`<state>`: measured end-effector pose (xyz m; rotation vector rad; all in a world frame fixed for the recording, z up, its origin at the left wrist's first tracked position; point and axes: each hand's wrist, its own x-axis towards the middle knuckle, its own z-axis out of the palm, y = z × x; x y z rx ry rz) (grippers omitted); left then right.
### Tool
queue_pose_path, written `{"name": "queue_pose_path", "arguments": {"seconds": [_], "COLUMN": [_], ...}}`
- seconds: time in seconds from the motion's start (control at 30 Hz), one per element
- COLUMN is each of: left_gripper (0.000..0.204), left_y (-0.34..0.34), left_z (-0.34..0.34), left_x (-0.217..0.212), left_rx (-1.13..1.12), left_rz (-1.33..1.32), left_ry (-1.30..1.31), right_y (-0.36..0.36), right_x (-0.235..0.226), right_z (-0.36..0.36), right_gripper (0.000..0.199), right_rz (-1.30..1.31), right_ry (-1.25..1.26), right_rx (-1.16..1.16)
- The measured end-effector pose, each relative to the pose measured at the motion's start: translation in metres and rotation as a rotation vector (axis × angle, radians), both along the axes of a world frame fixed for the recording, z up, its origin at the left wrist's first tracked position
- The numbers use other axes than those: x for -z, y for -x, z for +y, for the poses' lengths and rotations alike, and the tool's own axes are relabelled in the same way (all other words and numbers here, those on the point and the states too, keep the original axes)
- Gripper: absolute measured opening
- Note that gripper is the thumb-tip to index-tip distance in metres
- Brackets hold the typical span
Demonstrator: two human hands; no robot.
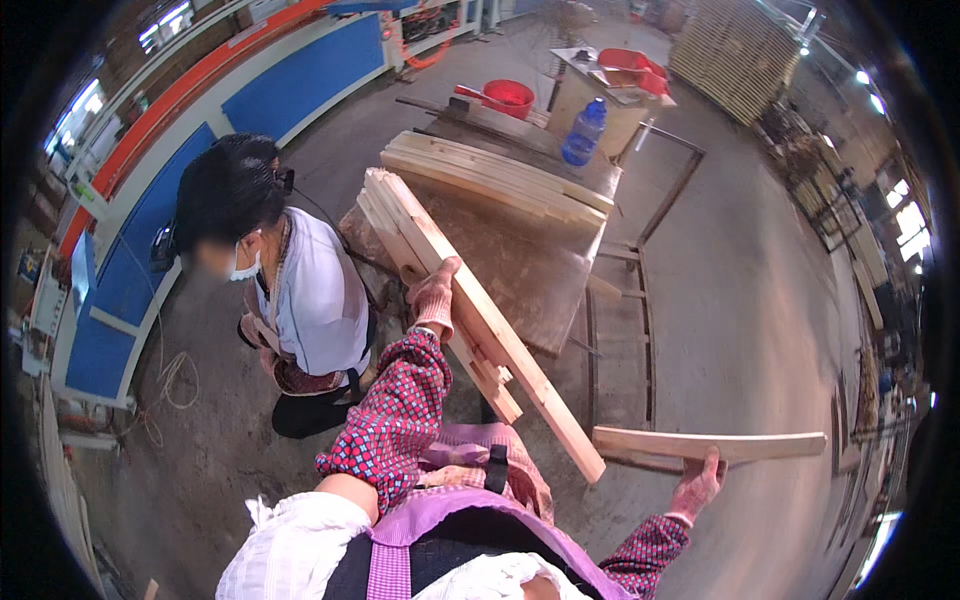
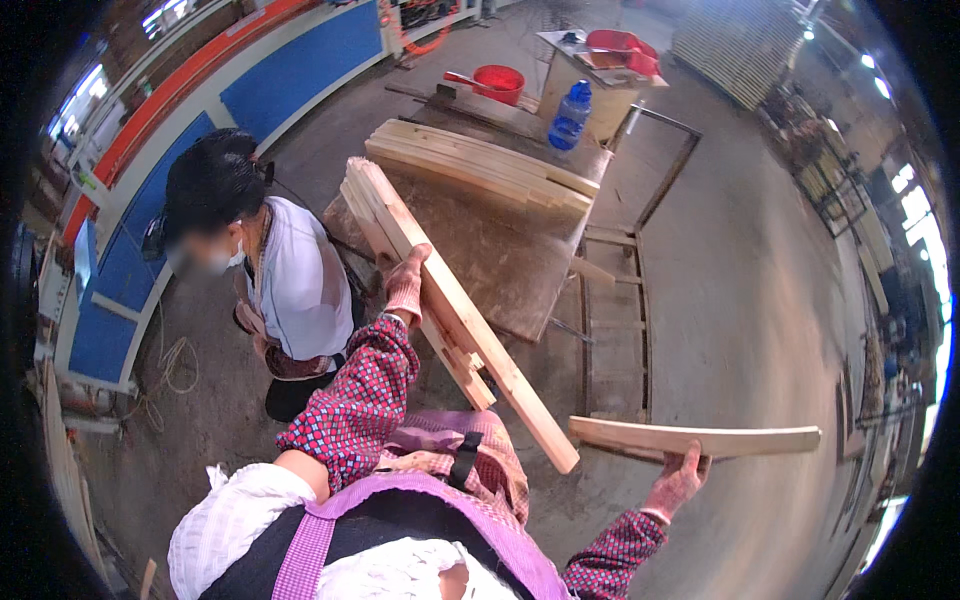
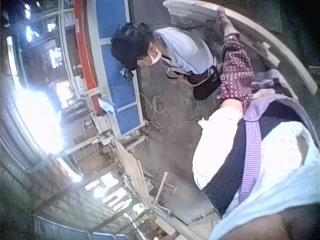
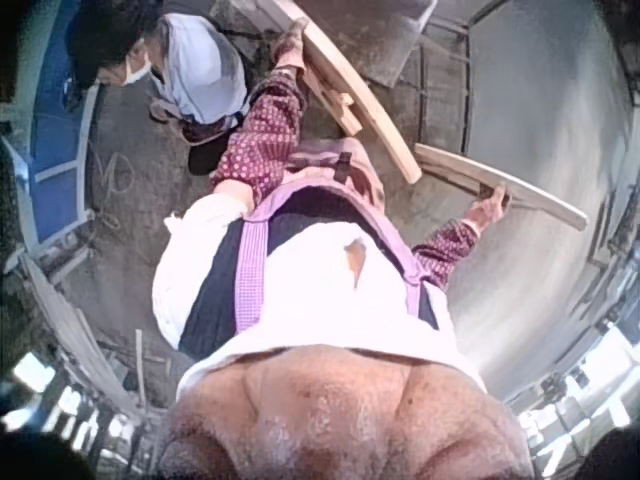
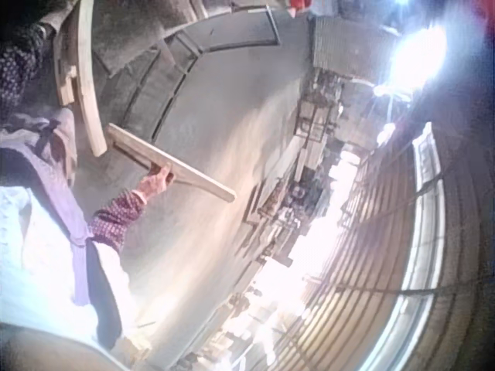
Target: The person picks up wooden slats from the floor by hand, aligns and stacks them into a bundle, carries the bundle across a factory floor, and sets the stack down on a work table.
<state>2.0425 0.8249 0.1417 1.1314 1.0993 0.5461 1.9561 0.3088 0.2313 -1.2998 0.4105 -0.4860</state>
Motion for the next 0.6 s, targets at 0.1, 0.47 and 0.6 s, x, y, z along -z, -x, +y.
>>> {"name": "queue_pose_path", "arguments": {"seconds": [0.1, 0.47, 0.6], "left_gripper": [0.092, 0.1, 0.085], "left_y": [-0.029, -0.147, -0.157], "left_z": [0.0, 0.034, 0.023], "left_x": [-0.031, -0.001, 0.0], "left_rx": [-0.12, -0.071, -0.295], "left_rz": [0.31, 1.016, 1.178], "left_ry": [-0.216, -0.183, -0.242], "right_y": [-0.084, -0.23, -0.245], "right_x": [-0.003, 0.034, 0.052], "right_z": [0.016, 0.06, 0.066], "right_gripper": [0.027, 0.021, 0.021], "right_rz": [0.029, 0.119, 0.177], "right_ry": [-0.017, 0.241, 0.147], "right_rx": [-0.138, -0.417, -0.462]}}
